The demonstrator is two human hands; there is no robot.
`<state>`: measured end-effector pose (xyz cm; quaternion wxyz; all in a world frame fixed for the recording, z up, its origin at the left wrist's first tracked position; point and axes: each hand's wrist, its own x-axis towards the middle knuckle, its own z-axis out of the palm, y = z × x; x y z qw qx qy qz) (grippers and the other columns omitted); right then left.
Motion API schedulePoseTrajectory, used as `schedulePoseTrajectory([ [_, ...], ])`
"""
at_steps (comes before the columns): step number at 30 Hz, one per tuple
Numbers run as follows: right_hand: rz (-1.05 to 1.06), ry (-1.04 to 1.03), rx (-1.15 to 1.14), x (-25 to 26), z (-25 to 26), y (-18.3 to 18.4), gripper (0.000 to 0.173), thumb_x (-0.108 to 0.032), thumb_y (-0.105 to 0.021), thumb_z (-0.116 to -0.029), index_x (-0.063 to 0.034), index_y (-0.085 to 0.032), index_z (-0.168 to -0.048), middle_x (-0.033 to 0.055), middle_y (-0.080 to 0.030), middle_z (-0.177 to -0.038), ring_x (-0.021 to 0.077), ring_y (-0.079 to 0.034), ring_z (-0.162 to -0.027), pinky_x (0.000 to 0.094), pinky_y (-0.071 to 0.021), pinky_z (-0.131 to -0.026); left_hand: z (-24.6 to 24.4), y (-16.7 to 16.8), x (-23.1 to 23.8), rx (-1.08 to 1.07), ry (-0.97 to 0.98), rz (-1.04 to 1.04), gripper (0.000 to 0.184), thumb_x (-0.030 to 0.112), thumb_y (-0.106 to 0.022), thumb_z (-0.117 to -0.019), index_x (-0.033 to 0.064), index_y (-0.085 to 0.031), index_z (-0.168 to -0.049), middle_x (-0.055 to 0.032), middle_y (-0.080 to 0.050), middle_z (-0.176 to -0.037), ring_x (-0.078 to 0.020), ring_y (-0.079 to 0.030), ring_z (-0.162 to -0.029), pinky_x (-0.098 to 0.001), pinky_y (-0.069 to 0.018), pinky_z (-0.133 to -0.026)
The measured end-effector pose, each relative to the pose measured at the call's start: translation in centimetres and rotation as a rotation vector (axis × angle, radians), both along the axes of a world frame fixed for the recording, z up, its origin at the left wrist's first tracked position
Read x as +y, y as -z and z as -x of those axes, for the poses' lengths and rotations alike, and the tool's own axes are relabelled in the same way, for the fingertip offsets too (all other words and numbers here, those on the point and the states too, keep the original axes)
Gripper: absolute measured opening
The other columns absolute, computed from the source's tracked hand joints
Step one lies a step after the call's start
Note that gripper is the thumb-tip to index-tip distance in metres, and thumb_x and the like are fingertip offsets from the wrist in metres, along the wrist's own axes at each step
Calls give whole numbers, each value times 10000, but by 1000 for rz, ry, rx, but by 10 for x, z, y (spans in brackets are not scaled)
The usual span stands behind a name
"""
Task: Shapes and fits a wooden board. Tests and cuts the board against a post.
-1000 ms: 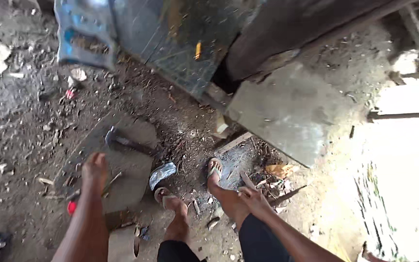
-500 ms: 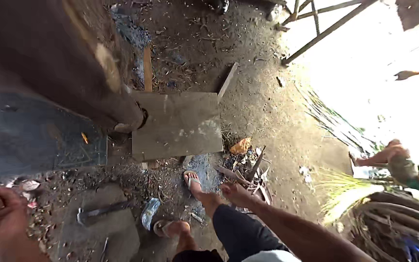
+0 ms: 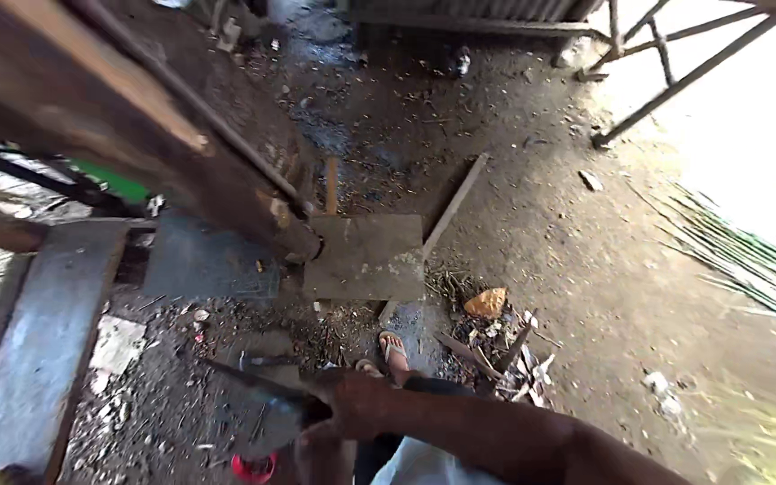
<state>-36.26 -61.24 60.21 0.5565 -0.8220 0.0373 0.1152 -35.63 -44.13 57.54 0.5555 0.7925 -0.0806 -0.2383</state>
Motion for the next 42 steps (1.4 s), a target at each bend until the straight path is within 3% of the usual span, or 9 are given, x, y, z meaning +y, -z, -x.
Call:
schedulePoseTrajectory([
  [3,158,-13,151,9,4,3,640,-505,-645,-978,-105,-557,-1470,174,-656,-1332,344,-630,-1229,578,-489,-1051,31,12,-18,138,-38,25,441,101,-669,-910,-121,-539,-1267,-139,-685,-1072,-108,-679,-991,-330,-588,-910],
  [6,179,76,197,-6,15,0,504,-424,-598,-1017,-103,-620,-1405,162,-689,-1266,321,-673,-1149,558,-526,-1001,30,12,-26,48,165,-73,374,126,-778,-844,-50,-670,-1156,-128,-737,-1007,-187,-719,-963,-427,-602,-905],
  [9,139,162,211,-37,28,-27,492,-400,-628,-1008,-141,-620,-1426,121,-725,-1197,253,-711,-1047,500,-565,-961,9,4,-16,-47,496,-14,266,261,-697,-983,78,-731,-1172,-34,-753,-1082,-116,-720,-1001,-376,-602,-942],
  [11,87,196,257,-67,43,-49,480,-403,-643,-1006,-191,-614,-1435,76,-751,-1052,188,-730,-849,442,-619,-819,1,8,-6,30,541,37,272,237,-618,-1040,89,-718,-1245,-23,-750,-1144,-96,-721,-1013,-336,-603,-947],
  [15,99,254,237,-139,71,-87,450,-432,-679,-983,-234,-652,-1386,4,-740,-874,120,-677,-619,359,-621,-603,-16,63,12,172,351,-170,304,276,-527,-1068,90,-698,-1238,-29,-759,-1062,-136,-736,-929,-393,-617,-895],
  [21,283,44,-26,-261,76,-78,467,-467,-653,-971,-208,-677,-1359,-40,-765,-997,9,-699,-797,262,-616,-727,-42,147,-51,387,19,-312,383,312,-503,-1084,51,-640,-1328,-142,-736,-1136,-252,-730,-993,-488,-594,-920],
  [27,429,-134,-154,-338,43,-32,452,-418,-575,-1009,-167,-672,-1372,43,-772,-929,127,-726,-743,373,-615,-663,-63,201,-162,511,-374,-137,486,314,-463,-1102,13,-468,-1484,-263,-619,-1314,-366,-670,-1100,-551,-567,-917],
  [32,519,-314,-223,-374,-9,-11,461,-393,-571,-1006,-126,-668,-1370,61,-769,-882,154,-718,-683,380,-602,-598,-116,221,-210,399,-581,-292,573,354,-515,-1071,12,-433,-1524,-278,-546,-1437,-392,-542,-1336,-556,-436,-1122],
  [42,542,-392,-249,-387,-57,24,453,-360,-594,-1013,-86,-654,-1369,59,-776,-950,90,-719,-734,289,-605,-648,-223,275,-263,457,-849,-545,934,632,-586,-954,125,-219,-1646,-266,-142,-1685,-486,-326,-1482,-659,-404,-1102],
])
